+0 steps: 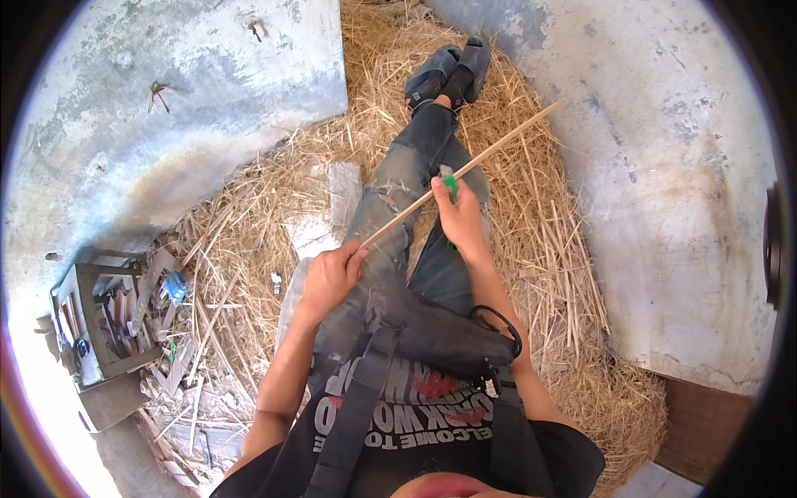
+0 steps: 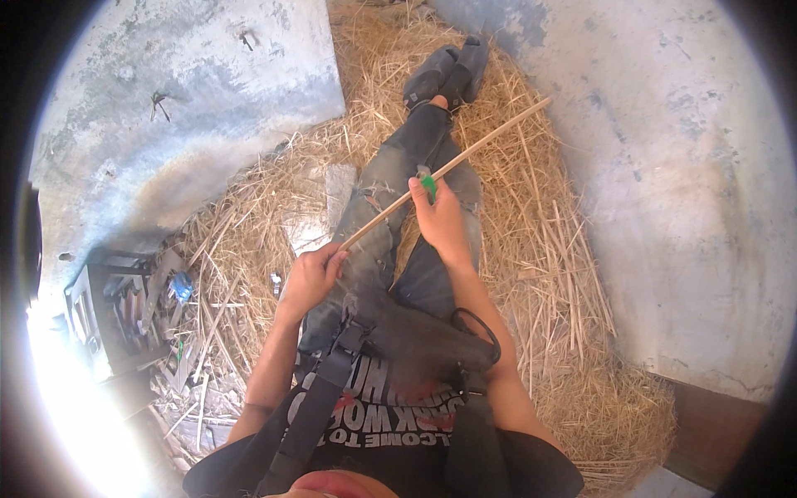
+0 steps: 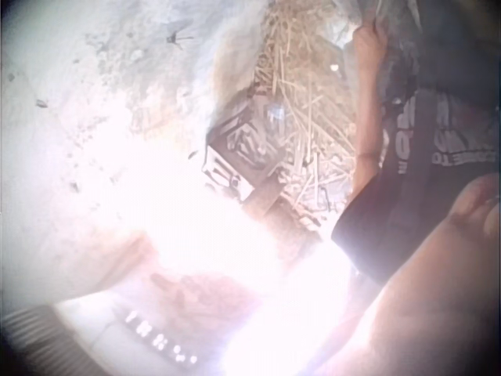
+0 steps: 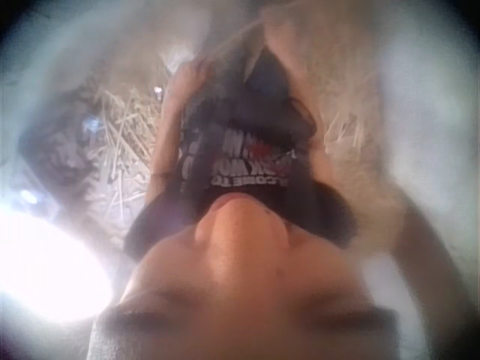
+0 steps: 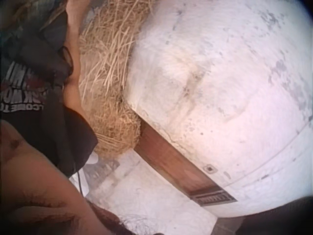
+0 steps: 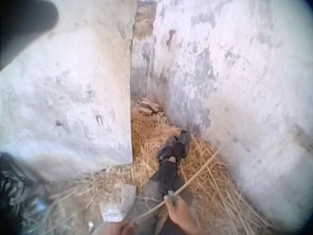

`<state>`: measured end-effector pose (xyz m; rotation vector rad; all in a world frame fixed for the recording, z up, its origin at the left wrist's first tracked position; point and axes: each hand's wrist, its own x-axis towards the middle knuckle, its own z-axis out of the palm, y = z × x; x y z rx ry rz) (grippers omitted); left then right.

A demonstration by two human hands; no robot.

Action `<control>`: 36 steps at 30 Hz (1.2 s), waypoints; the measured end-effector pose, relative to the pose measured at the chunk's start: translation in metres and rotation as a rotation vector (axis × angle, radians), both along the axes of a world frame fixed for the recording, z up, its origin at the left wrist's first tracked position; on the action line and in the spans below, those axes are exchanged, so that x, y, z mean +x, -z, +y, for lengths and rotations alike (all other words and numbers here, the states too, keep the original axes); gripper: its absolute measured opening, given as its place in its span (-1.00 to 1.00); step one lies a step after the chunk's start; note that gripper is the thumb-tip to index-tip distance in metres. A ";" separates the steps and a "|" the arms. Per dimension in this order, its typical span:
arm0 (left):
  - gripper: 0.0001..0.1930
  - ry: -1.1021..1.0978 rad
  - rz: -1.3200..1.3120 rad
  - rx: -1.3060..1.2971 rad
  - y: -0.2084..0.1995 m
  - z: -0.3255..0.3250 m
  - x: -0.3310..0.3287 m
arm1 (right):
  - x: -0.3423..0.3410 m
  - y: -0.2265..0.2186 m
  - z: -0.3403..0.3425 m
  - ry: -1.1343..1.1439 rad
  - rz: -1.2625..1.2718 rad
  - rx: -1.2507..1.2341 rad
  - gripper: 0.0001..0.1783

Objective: The person uses a small utility knife to shave thin layers off a long bamboo strip while sitting on the floor.

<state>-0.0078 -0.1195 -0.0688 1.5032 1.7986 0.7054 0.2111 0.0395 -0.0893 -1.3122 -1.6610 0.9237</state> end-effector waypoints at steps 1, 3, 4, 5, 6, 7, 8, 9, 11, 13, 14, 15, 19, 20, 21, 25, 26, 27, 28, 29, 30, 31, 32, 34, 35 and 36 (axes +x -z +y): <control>-0.76 -0.029 0.059 0.022 0.005 -0.003 0.001 | 0.002 0.003 -0.007 -0.015 -0.051 -0.093 -0.46; -0.75 -0.085 0.182 0.064 0.015 -0.010 0.004 | 0.000 0.011 -0.019 -0.055 -0.184 -0.246 -0.36; -0.74 -0.094 0.208 0.044 0.018 -0.013 0.003 | -0.001 0.017 -0.024 -0.082 -0.207 -0.250 -0.36; -0.73 -0.104 0.233 0.023 0.020 -0.016 0.002 | -0.003 0.025 -0.028 -0.110 -0.229 -0.253 -0.36; -0.72 -0.115 0.261 0.006 0.021 -0.018 0.001 | -0.007 0.032 -0.031 -0.139 -0.249 -0.254 -0.36; -0.72 -0.106 0.273 -0.001 0.021 -0.018 0.001 | -0.011 0.039 -0.034 -0.126 -0.214 -0.191 -0.35; -0.72 -0.097 0.284 -0.009 0.021 -0.019 0.001 | -0.010 0.044 -0.034 -0.127 -0.235 -0.220 -0.35; -0.71 -0.094 0.297 -0.017 0.021 -0.020 0.000 | -0.012 0.046 -0.033 -0.134 -0.256 -0.248 -0.34; -0.71 -0.093 0.311 -0.028 0.019 -0.021 0.000 | -0.017 0.050 -0.032 -0.136 -0.291 -0.295 -0.32; -0.71 -0.090 0.299 -0.066 0.013 -0.019 0.002 | -0.019 0.058 -0.031 -0.120 -0.323 -0.329 -0.30; -0.71 -0.090 0.282 -0.102 0.009 -0.017 0.003 | -0.019 0.061 -0.030 -0.134 -0.304 -0.322 -0.30; -0.71 -0.089 0.264 -0.139 0.007 -0.015 0.003 | -0.018 0.066 -0.031 -0.148 -0.286 -0.317 -0.30; -0.70 -0.093 0.256 -0.145 0.010 -0.014 0.003 | -0.015 0.079 -0.031 -0.175 -0.262 -0.195 -0.27; -0.70 -0.099 0.251 -0.148 0.013 -0.015 0.003 | -0.013 0.080 -0.032 -0.195 -0.258 -0.236 -0.26; -0.70 -0.107 0.246 -0.151 0.016 -0.016 0.002 | -0.013 0.076 -0.033 -0.217 -0.253 -0.276 -0.24; -0.71 -0.100 0.217 -0.136 0.024 -0.015 0.001 | -0.019 0.063 -0.042 -0.308 -0.288 -0.376 -0.24; -0.70 -0.101 0.205 -0.130 0.025 -0.015 0.001 | -0.020 0.059 -0.046 -0.323 -0.288 -0.397 -0.24; -0.70 -0.101 0.195 -0.123 0.025 -0.015 0.001 | -0.020 0.057 -0.050 -0.338 -0.286 -0.417 -0.24; -0.69 -0.105 0.190 -0.125 0.024 -0.013 0.003 | -0.020 0.055 -0.053 -0.353 -0.285 -0.437 -0.24; -0.69 -0.110 0.186 -0.128 0.023 -0.010 0.005 | -0.022 0.053 -0.055 -0.365 -0.292 -0.401 -0.24; -0.68 -0.112 0.181 -0.128 0.023 -0.008 0.006 | -0.023 0.052 -0.056 -0.374 -0.298 -0.363 -0.24; -0.68 -0.112 0.167 -0.118 0.025 -0.008 0.005 | -0.024 0.051 -0.057 -0.383 -0.304 -0.325 -0.23; -0.67 -0.112 0.153 -0.109 0.030 -0.009 0.004 | -0.023 0.050 -0.058 -0.405 -0.312 -0.344 -0.25; -0.67 -0.113 0.142 -0.106 0.033 -0.009 0.004 | -0.023 0.046 -0.060 -0.455 -0.325 -0.386 -0.27; -0.67 -0.112 0.144 -0.110 0.033 -0.007 0.004 | -0.024 0.044 -0.062 -0.484 -0.322 -0.372 -0.28; -0.67 -0.110 0.146 -0.112 0.033 -0.006 0.004 | -0.024 0.045 -0.064 -0.511 -0.317 -0.357 -0.29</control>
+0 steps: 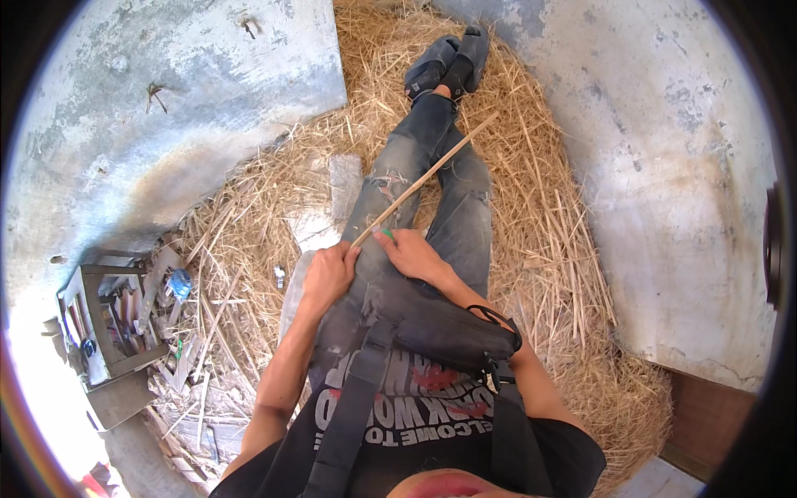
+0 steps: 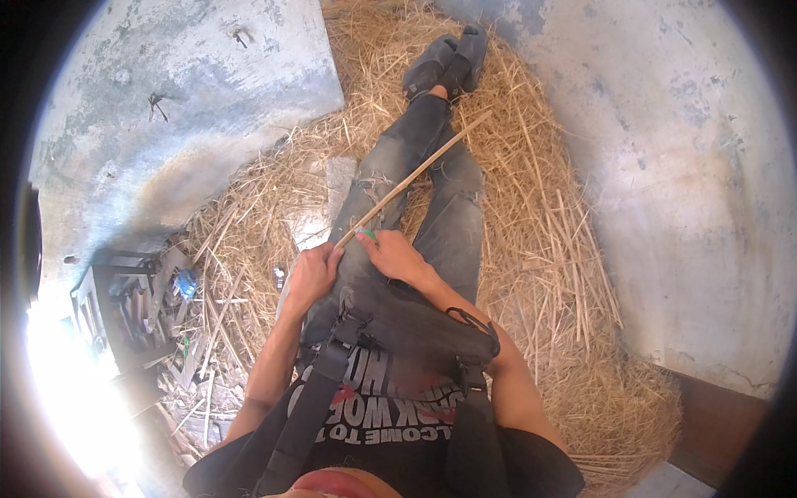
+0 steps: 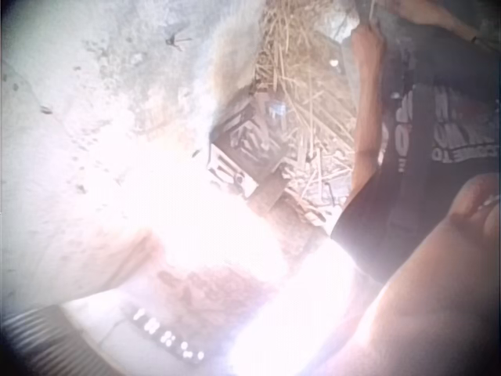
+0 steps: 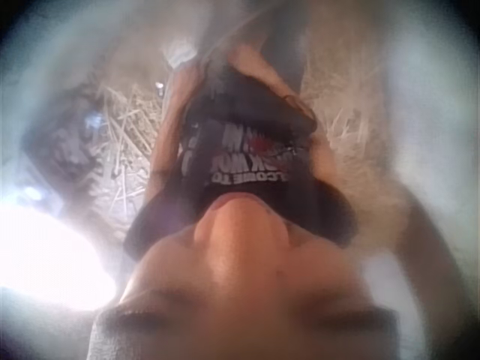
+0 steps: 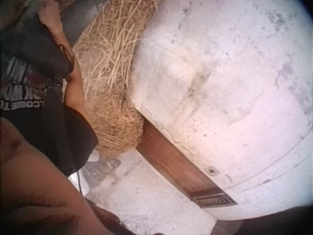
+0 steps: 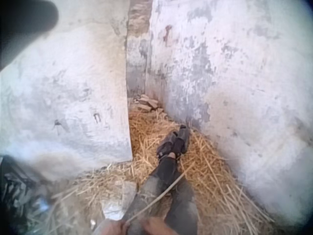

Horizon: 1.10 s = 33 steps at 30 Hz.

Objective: The person uses a small utility knife to shave thin layers off a long bamboo strip while sitting on the floor.

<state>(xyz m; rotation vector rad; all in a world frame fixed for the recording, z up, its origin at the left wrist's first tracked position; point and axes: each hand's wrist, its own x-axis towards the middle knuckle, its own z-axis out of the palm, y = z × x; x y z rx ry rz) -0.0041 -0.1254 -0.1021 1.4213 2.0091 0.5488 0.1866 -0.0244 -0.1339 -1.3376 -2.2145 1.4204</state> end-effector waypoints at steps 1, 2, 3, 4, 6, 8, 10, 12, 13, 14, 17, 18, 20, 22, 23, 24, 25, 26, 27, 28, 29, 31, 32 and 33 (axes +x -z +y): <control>-0.67 0.007 -0.011 0.003 0.002 0.000 -0.001 | -0.001 0.000 -0.001 -0.027 0.012 0.008 -0.30; -0.67 0.014 -0.021 0.005 0.004 -0.001 -0.001 | 0.001 0.000 -0.002 -0.033 0.038 -0.036 -0.31; -0.67 0.017 -0.031 0.008 0.004 -0.001 -0.002 | 0.004 0.001 0.000 -0.042 0.065 -0.079 -0.32; -0.67 0.020 -0.044 0.024 0.003 0.000 -0.003 | 0.007 0.002 0.001 -0.052 0.092 -0.123 -0.33; -0.67 0.029 -0.071 0.052 0.001 0.002 -0.002 | 0.014 0.005 0.006 -0.061 0.194 -0.226 -0.31; -0.67 0.044 -0.087 0.085 0.001 0.001 0.001 | 0.025 0.008 0.011 -0.081 0.310 -0.420 -0.32; -0.67 0.042 -0.122 0.098 0.003 0.002 0.002 | 0.035 0.011 0.014 -0.059 0.417 -0.586 -0.39; -0.66 0.021 -0.172 0.084 0.004 0.004 0.002 | 0.040 0.006 0.010 0.065 0.490 -0.520 -0.47; -0.65 0.023 -0.234 0.061 0.002 0.005 0.003 | 0.039 -0.001 0.008 0.151 0.515 -0.429 -0.51; -0.64 0.025 -0.296 0.037 -0.001 0.004 0.003 | 0.037 -0.004 0.009 0.235 0.557 -0.341 -0.55; -0.64 0.110 -0.452 0.000 -0.008 0.006 0.007 | 0.031 -0.015 0.019 0.425 0.663 -0.086 -0.64; -0.64 0.149 -0.498 -0.004 -0.009 0.007 0.008 | 0.031 -0.016 0.021 0.437 0.703 -0.147 -0.64; -0.65 0.241 -0.455 -0.030 -0.014 0.013 0.006 | 0.031 -0.020 0.023 0.459 0.781 -0.270 -0.65; -0.66 0.278 -0.409 0.002 -0.018 0.017 0.008 | 0.026 -0.025 0.023 0.511 0.803 -0.301 -0.67; -0.66 0.272 -0.381 0.045 -0.020 0.019 0.012 | 0.023 -0.027 0.022 0.537 0.814 -0.317 -0.69; -0.65 0.266 -0.353 0.087 -0.023 0.022 0.017 | 0.021 -0.025 0.020 0.554 0.781 -0.267 -0.70; -0.67 0.219 -0.400 0.176 -0.023 0.027 0.024 | 0.020 -0.022 0.019 0.570 0.748 -0.217 -0.71; -0.68 0.173 -0.446 0.264 -0.024 0.033 0.033 | 0.019 -0.020 0.018 0.586 0.715 -0.167 -0.71; -0.69 0.122 -0.492 0.350 -0.023 0.036 0.039 | 0.015 -0.022 0.015 0.590 0.733 -0.186 -0.69; -0.72 0.091 -0.511 0.348 -0.022 0.039 0.043 | 0.013 -0.024 0.012 0.595 0.750 -0.206 -0.65; -0.75 0.060 -0.530 0.345 -0.022 0.040 0.045 | 0.010 -0.027 0.010 0.600 0.768 -0.225 -0.62; -0.81 0.042 -0.502 0.413 -0.017 0.044 0.050 | 0.011 -0.025 0.013 0.584 0.780 -0.225 -0.59; -0.83 0.047 -0.452 0.485 -0.011 0.043 0.051 | 0.011 -0.024 0.014 0.577 0.786 -0.224 -0.58; -0.85 0.052 -0.401 0.554 -0.008 0.043 0.053 | 0.010 -0.022 0.015 0.565 0.790 -0.228 -0.56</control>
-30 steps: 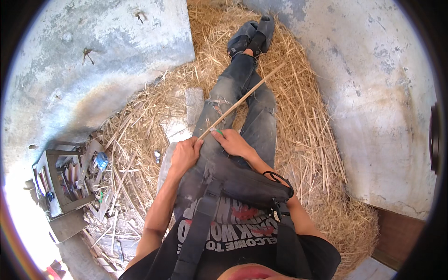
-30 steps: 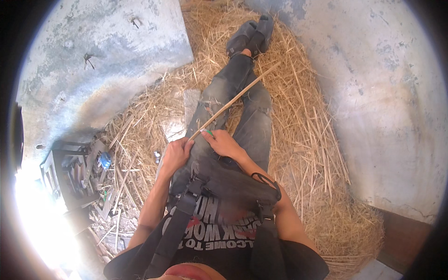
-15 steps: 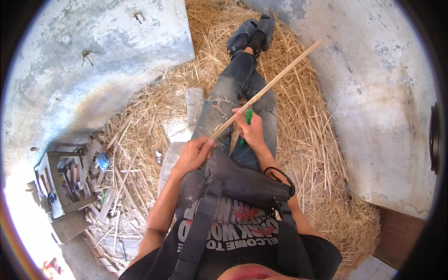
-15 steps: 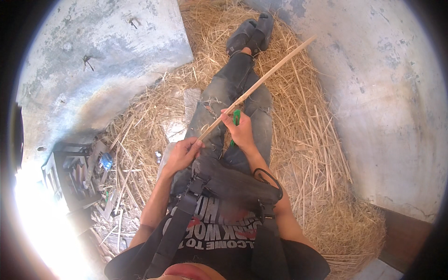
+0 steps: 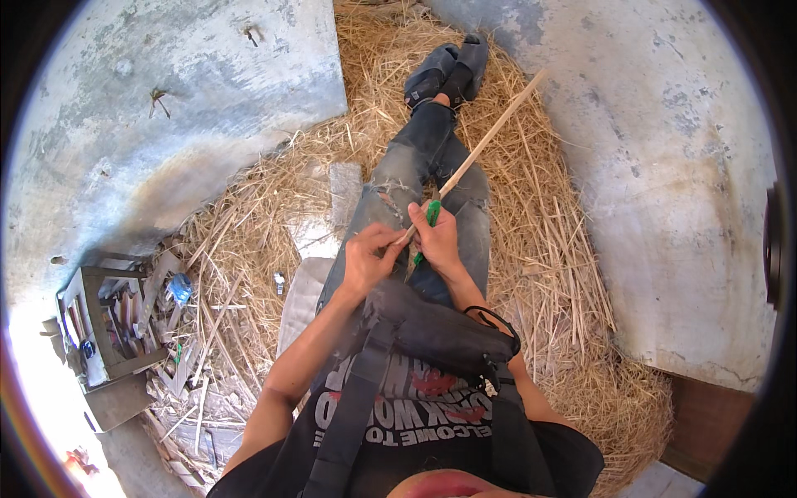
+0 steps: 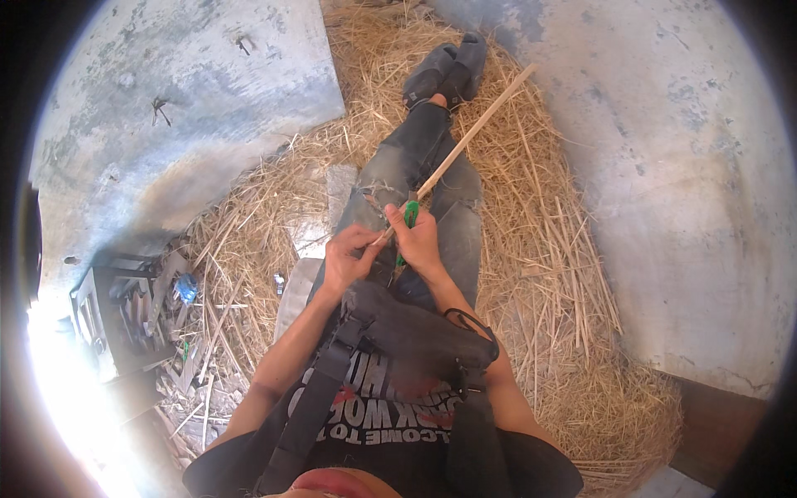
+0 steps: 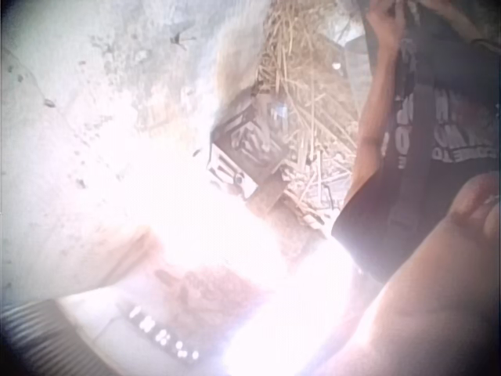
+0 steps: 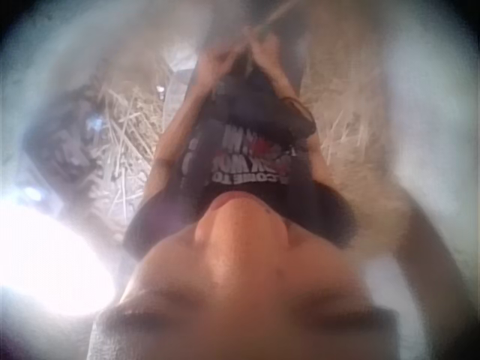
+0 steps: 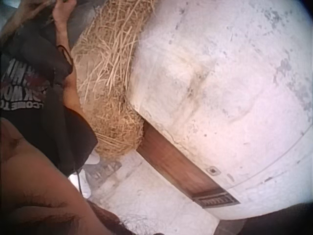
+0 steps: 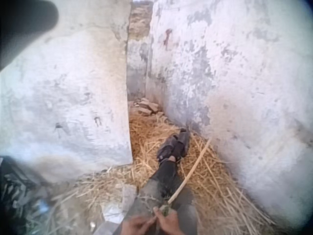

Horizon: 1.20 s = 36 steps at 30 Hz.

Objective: The person uses a small utility knife to shave thin layers off a long bamboo strip while sitting on the floor.

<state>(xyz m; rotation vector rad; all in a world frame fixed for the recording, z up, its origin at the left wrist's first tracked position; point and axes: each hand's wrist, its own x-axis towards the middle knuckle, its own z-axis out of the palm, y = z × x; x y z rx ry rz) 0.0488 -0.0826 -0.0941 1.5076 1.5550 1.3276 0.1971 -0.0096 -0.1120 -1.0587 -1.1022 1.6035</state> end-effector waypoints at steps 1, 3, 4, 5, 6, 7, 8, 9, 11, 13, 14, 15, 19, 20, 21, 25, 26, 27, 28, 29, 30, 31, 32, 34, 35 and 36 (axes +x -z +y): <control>-0.84 -0.021 -0.006 0.023 0.003 -0.001 0.001 | 0.000 0.002 0.000 -0.011 0.005 0.002 -0.55; -0.82 -0.066 -0.017 0.066 0.008 -0.003 0.002 | -0.001 0.004 0.001 -0.017 -0.022 0.001 -0.52; -0.81 -0.077 -0.007 0.080 0.010 -0.004 0.001 | -0.002 0.003 0.001 -0.012 -0.054 -0.001 -0.52; -0.79 -0.088 0.002 0.094 0.013 -0.006 -0.001 | -0.003 0.003 0.001 -0.007 -0.086 -0.003 -0.51; -0.78 -0.096 0.009 0.109 0.013 -0.007 -0.002 | -0.002 0.006 0.003 0.007 -0.121 0.035 -0.51; -0.77 -0.088 0.027 0.095 0.013 -0.008 -0.005 | -0.002 0.009 0.004 0.021 -0.157 0.072 -0.50; -0.77 -0.079 0.046 0.081 0.013 -0.010 -0.008 | -0.001 0.012 0.005 0.035 -0.193 0.110 -0.50; -0.76 -0.073 0.065 0.066 0.012 -0.012 -0.011 | -0.002 0.010 0.006 0.061 -0.233 0.117 -0.50; -0.76 -0.080 0.051 0.059 0.008 -0.019 -0.016 | -0.004 0.008 0.008 0.116 -0.314 0.131 -0.49; -0.76 -0.107 0.046 0.048 0.007 -0.030 -0.022 | -0.004 -0.003 0.013 0.119 -0.379 0.163 -0.48; -0.77 -0.127 0.045 0.042 0.007 -0.036 -0.025 | -0.003 -0.007 0.016 0.120 -0.411 0.178 -0.47; -0.77 -0.137 0.040 0.042 0.006 -0.040 -0.027 | 0.001 -0.007 0.022 0.182 -0.409 0.181 -0.46; -0.71 -0.332 -0.302 0.190 0.029 -0.067 -0.079 | 0.040 -0.010 0.060 0.460 -0.364 -0.047 -0.45; -0.74 -0.420 -0.245 0.174 0.039 -0.078 -0.112 | 0.060 -0.008 0.070 0.532 -0.424 0.063 -0.47; -0.75 -0.509 -0.187 0.159 0.044 -0.087 -0.145 | 0.077 -0.006 0.076 0.601 -0.483 0.173 -0.48; -0.56 -0.647 0.494 -0.284 0.027 -0.108 -0.188 | 0.084 -0.043 0.074 0.220 -0.613 0.497 -0.54; -0.50 -0.631 0.692 -0.311 0.023 -0.109 -0.186 | 0.078 -0.059 0.071 0.086 -0.708 0.487 -0.57; -0.47 -0.584 0.673 -0.258 0.016 -0.102 -0.178 | 0.075 -0.076 0.066 -0.041 -0.808 0.477 -0.57; -0.43 -0.545 0.659 -0.206 0.005 -0.094 -0.166 | 0.066 -0.090 0.063 -0.131 -0.851 0.560 -0.58; -0.40 -0.505 0.644 -0.154 -0.003 -0.086 -0.157 | 0.055 -0.102 0.059 -0.222 -0.893 0.643 -0.60; -0.48 -0.458 0.548 -0.112 -0.010 -0.075 -0.150 | 0.047 -0.110 0.055 -0.307 -0.939 0.726 -0.61; -0.52 -0.458 0.523 0.016 -0.019 -0.068 -0.139 | 0.041 -0.111 0.050 -0.380 -0.994 0.801 -0.62; -0.55 -0.458 0.496 0.144 -0.031 -0.062 -0.127 | 0.034 -0.112 0.046 -0.456 -1.049 0.875 -0.63; -0.71 -0.474 0.532 0.536 -0.055 -0.051 -0.106 | 0.023 -0.112 0.040 -0.609 -1.081 0.962 -0.63; -0.69 -0.417 0.643 0.576 -0.069 -0.049 -0.099 | 0.020 -0.111 0.038 -0.680 -1.064 0.973 -0.63; -0.67 -0.359 0.756 0.614 -0.086 -0.049 -0.094 | 0.017 -0.111 0.037 -0.751 -1.042 0.985 -0.62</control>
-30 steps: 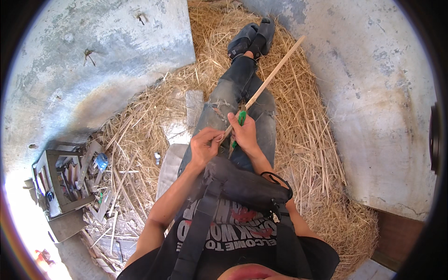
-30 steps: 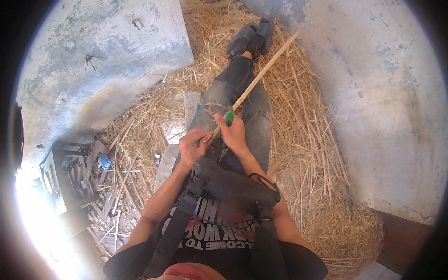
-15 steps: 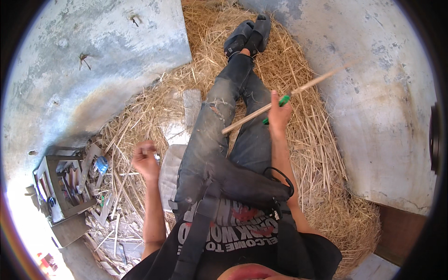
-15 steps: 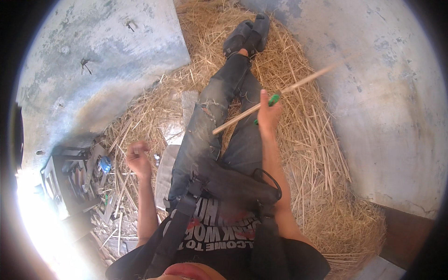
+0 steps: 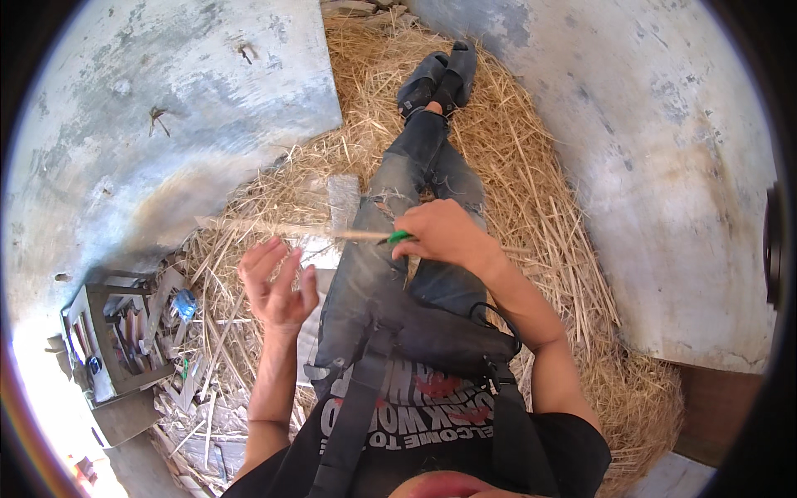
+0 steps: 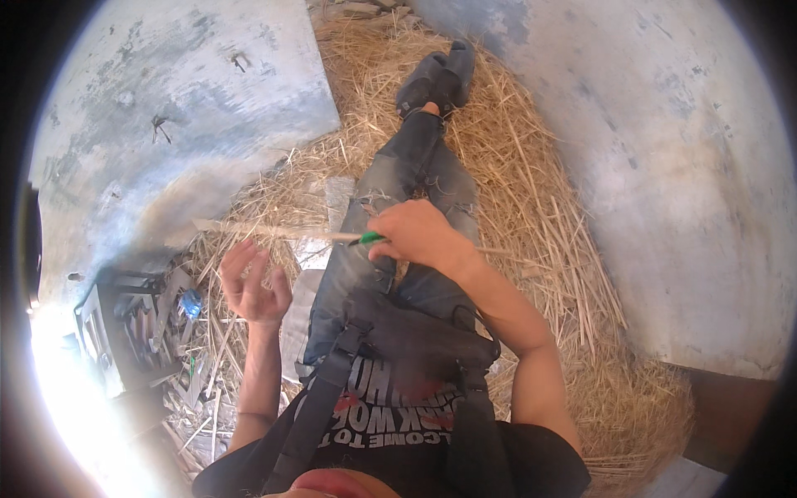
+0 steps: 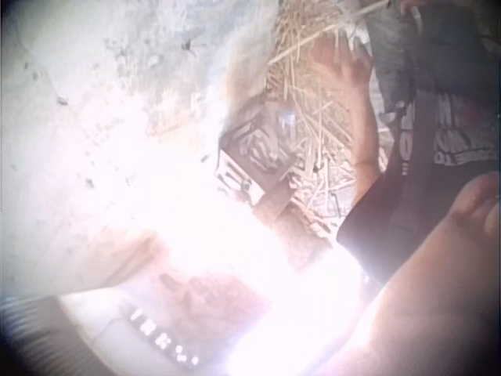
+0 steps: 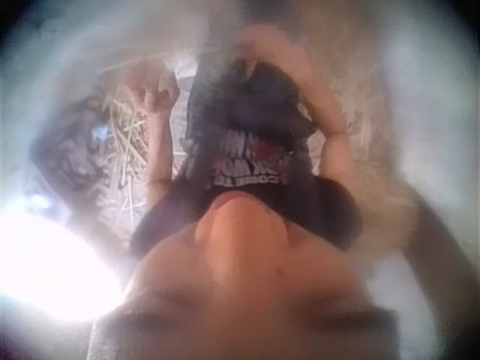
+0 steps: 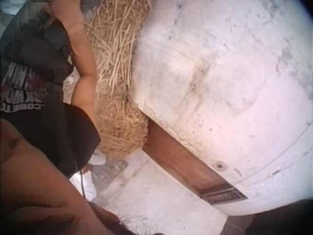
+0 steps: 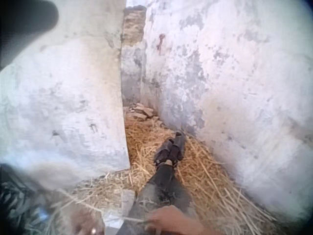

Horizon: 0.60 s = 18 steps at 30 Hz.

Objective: The person uses a small utility knife to shave thin layers off a long bamboo strip while sitting on the floor.

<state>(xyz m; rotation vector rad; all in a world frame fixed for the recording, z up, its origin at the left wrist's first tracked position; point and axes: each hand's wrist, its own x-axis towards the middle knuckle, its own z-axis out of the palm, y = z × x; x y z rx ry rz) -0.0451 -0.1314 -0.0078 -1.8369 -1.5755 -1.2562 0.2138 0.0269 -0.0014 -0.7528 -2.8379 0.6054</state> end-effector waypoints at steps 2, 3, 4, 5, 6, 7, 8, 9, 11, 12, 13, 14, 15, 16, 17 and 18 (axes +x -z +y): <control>-0.56 0.085 0.202 -0.115 -0.023 0.011 0.003 | -0.003 0.003 -0.002 -0.085 0.001 -0.048 -0.62; -0.54 0.144 0.119 -0.301 -0.020 0.012 0.001 | -0.003 0.006 -0.002 -0.108 0.024 -0.073 -0.62; -0.52 0.206 0.032 -0.486 -0.009 0.013 -0.003 | -0.002 0.009 -0.003 -0.127 0.045 -0.099 -0.62; -0.49 0.269 -0.057 -0.671 0.002 0.014 -0.006 | -0.002 0.011 -0.003 -0.104 0.059 -0.076 -0.60; -0.54 0.291 -0.071 -0.754 0.014 0.012 -0.007 | -0.001 0.014 -0.002 -0.076 0.073 -0.054 -0.57; -0.56 0.293 -0.130 -0.782 0.031 0.009 -0.007 | 0.001 0.015 -0.003 -0.048 0.084 -0.035 -0.54; -0.57 0.295 -0.189 -0.811 0.051 0.006 -0.007 | 0.002 0.015 -0.003 -0.004 0.178 0.036 -0.53; -0.59 0.298 -0.249 -0.844 0.060 0.003 -0.003 | 0.002 0.015 -0.003 0.042 0.269 0.103 -0.51; -0.72 0.274 -0.316 -0.890 0.074 -0.005 0.004 | 0.005 0.012 -0.006 0.138 0.440 0.179 -0.48; -0.73 0.245 -0.325 -0.978 0.071 -0.008 0.009 | 0.009 0.007 -0.007 0.182 0.515 0.188 -0.48; -0.74 0.215 -0.334 -1.065 0.070 -0.010 0.012 | 0.012 0.006 -0.009 0.226 0.589 0.195 -0.48; -0.74 0.220 -0.381 -1.070 0.076 -0.012 0.014 | 0.012 0.011 -0.011 0.298 0.586 0.140 -0.57; -0.73 0.224 -0.425 -1.074 0.083 -0.013 0.016 | 0.011 0.021 -0.013 0.336 0.582 0.025 -0.58; -0.73 0.236 -0.463 -1.078 0.087 -0.011 0.017 | 0.009 0.037 -0.017 0.382 0.579 -0.086 -0.59; -0.72 0.223 -0.508 -1.104 0.088 -0.011 0.019 | 0.007 0.053 -0.021 0.427 0.575 -0.198 -0.60; -0.71 0.199 -0.552 -1.132 0.085 -0.012 0.019 | 0.004 0.067 -0.028 0.445 0.475 -0.276 -0.58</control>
